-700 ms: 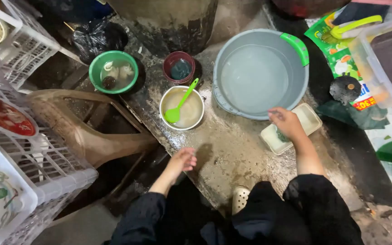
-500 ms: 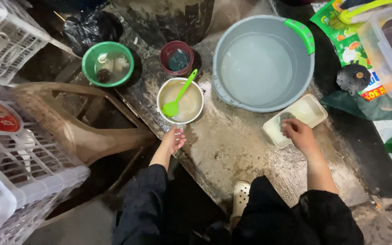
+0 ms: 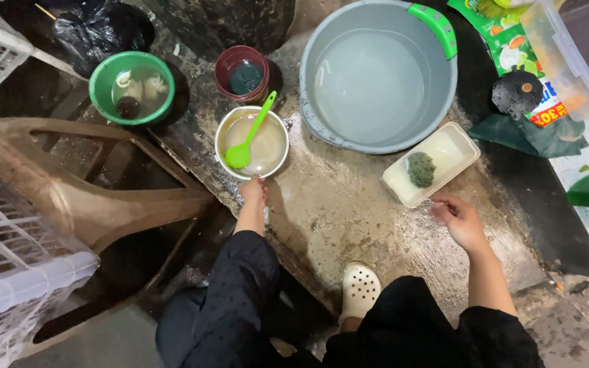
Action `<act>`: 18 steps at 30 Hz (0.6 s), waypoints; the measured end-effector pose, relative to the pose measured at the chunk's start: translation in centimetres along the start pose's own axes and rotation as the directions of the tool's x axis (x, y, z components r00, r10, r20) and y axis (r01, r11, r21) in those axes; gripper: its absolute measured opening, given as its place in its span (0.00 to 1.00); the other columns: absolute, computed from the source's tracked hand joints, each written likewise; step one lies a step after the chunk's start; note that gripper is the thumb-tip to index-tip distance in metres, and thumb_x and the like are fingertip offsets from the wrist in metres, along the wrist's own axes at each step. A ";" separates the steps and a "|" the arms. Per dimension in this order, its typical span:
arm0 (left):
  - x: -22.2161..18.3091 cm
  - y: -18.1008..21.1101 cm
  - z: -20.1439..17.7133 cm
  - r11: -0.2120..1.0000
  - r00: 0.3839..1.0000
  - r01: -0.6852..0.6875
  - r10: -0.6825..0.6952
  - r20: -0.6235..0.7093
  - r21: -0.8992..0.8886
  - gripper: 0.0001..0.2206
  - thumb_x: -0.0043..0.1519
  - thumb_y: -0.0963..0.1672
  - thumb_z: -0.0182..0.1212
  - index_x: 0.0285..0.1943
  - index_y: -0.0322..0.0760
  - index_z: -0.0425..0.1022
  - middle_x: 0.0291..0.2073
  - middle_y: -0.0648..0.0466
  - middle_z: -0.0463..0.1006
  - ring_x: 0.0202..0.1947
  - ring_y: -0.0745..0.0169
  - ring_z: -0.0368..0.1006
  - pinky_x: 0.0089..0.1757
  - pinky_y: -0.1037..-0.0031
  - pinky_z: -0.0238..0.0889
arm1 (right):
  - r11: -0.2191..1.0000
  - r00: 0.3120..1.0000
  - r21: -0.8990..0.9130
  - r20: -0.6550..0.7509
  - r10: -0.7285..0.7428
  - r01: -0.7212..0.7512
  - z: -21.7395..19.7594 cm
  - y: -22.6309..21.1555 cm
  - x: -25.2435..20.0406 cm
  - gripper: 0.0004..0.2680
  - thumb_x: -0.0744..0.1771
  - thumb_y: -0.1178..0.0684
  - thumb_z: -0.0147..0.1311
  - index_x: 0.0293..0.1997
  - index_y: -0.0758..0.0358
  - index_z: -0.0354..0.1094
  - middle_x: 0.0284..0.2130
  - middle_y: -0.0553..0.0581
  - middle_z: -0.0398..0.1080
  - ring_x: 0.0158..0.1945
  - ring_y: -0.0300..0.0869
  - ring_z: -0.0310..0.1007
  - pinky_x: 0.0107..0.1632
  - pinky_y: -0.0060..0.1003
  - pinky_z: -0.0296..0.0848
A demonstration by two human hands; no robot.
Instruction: Washing a metal bowl using a scrubber and rinsing it in basins of water.
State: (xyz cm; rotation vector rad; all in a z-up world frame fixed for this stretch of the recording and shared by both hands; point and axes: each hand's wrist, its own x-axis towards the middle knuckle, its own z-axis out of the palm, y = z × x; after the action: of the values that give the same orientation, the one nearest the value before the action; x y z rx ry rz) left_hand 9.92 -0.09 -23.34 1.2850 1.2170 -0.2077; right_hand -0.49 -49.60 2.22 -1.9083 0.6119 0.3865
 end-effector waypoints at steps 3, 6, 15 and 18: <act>0.4 -0.7 -1.5 0.987 0.993 -0.091 0.099 -0.057 0.135 0.08 0.64 0.45 0.56 0.39 0.35 0.75 0.25 0.51 0.77 0.15 0.63 0.74 0.14 0.80 0.65 | 1.000 0.999 0.019 0.032 0.000 -0.001 0.1 0.1 0.4 0.11 0.71 0.56 0.53 0.59 0.67 0.72 0.37 0.77 0.74 0.39 0.56 0.76 0.45 0.48 0.76; -4.7 1.2 -4.1 0.940 0.987 -0.113 0.145 -0.076 0.323 0.09 0.63 0.45 0.56 0.41 0.32 0.76 0.30 0.51 0.80 0.22 0.66 0.76 0.22 0.79 0.69 | 1.000 0.998 -0.010 0.055 -0.020 0.020 0.4 -1.0 0.5 0.10 0.71 0.58 0.51 0.59 0.64 0.73 0.36 0.72 0.75 0.37 0.52 0.76 0.44 0.45 0.77; -1.1 -2.9 -11.2 0.696 0.976 -0.175 0.216 0.029 0.696 0.24 0.63 0.53 0.56 0.49 0.23 0.79 0.36 0.39 0.82 0.49 0.46 0.79 0.53 0.56 0.68 | 1.000 0.977 -0.008 0.212 -0.005 0.007 6.2 -3.5 1.8 0.09 0.70 0.55 0.53 0.55 0.63 0.74 0.37 0.71 0.76 0.38 0.50 0.77 0.47 0.45 0.78; -5.7 -3.9 -11.4 0.761 0.971 -0.196 0.237 0.016 0.619 0.20 0.64 0.48 0.56 0.53 0.23 0.79 0.45 0.37 0.81 0.55 0.41 0.75 0.55 0.55 0.65 | 0.923 0.944 -0.325 0.313 -0.103 0.208 10.5 -2.5 3.3 0.10 0.69 0.51 0.53 0.56 0.49 0.75 0.41 0.61 0.80 0.50 0.54 0.79 0.54 0.49 0.77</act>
State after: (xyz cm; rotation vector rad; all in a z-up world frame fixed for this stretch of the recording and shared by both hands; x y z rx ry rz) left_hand -1.72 4.93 -19.16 2.0108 1.0717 -0.4243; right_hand 3.77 -39.99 -1.84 -2.1703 0.1967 0.6962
